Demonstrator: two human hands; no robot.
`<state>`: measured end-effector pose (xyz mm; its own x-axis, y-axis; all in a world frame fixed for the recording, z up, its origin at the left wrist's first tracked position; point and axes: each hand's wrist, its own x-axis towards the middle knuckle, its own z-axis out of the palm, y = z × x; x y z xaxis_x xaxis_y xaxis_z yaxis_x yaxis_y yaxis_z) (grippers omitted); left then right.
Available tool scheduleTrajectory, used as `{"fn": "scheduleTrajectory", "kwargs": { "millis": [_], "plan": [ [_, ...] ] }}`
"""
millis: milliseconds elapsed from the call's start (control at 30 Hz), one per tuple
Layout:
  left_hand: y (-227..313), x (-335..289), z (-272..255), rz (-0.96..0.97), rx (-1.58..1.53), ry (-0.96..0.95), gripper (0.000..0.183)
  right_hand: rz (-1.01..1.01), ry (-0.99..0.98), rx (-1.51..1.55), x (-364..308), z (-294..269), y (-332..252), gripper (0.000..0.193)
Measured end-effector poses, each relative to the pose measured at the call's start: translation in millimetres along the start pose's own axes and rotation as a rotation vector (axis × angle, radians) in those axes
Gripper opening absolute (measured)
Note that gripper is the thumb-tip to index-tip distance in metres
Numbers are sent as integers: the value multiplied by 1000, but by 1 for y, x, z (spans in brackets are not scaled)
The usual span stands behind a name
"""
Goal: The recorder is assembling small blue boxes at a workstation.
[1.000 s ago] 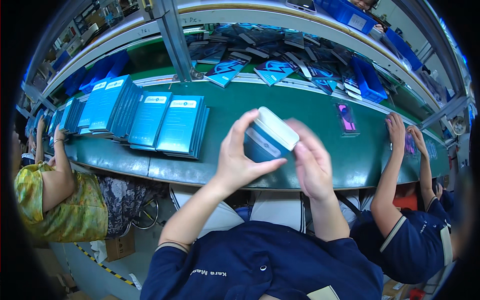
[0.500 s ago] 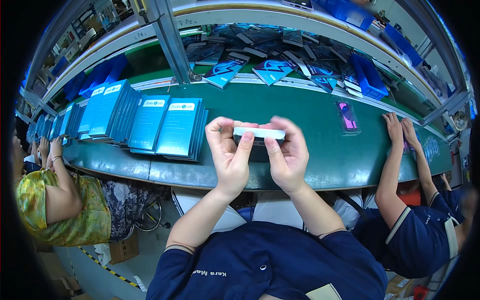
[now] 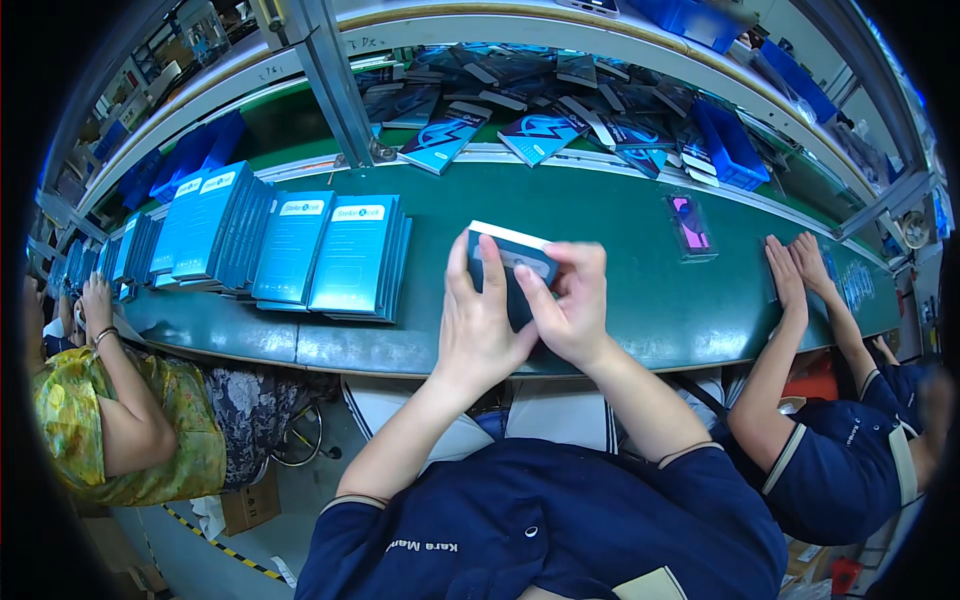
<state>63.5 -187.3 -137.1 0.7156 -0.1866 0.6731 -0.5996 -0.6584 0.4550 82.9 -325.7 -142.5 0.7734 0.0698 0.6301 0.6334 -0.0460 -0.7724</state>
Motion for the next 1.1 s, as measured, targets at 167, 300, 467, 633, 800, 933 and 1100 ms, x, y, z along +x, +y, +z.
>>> {"fn": "scheduleTrajectory", "kwargs": {
  "millis": [167, 300, 467, 633, 800, 933, 1100],
  "plan": [
    [24, 29, -65, -172, 369, -44, 91, 150, -228, -327, 83, -22, 46, 44],
    [-8, 45, -101, -271, 652, -49, 67, -6, -188, -1213, 100, -36, 101, 67],
    [-25, 43, -82, -131, 756, -110, 33, 93, -464, -1151, 67, -19, 35, 53],
    [1, 15, -22, 7, 415, -378, 82, 25, -199, -1069, 50, -66, 7, 37],
    [11, 11, -37, 286, 5, -704, 64, 207, -250, -1198, 1, -113, 12, 32],
    [20, 52, -66, 184, -82, -729, 23, 259, -83, -1068, -31, -109, -20, 34],
    [-12, 54, -36, 66, 68, -719, 47, 428, -19, -578, -34, -118, -31, 41]
  ]
}}
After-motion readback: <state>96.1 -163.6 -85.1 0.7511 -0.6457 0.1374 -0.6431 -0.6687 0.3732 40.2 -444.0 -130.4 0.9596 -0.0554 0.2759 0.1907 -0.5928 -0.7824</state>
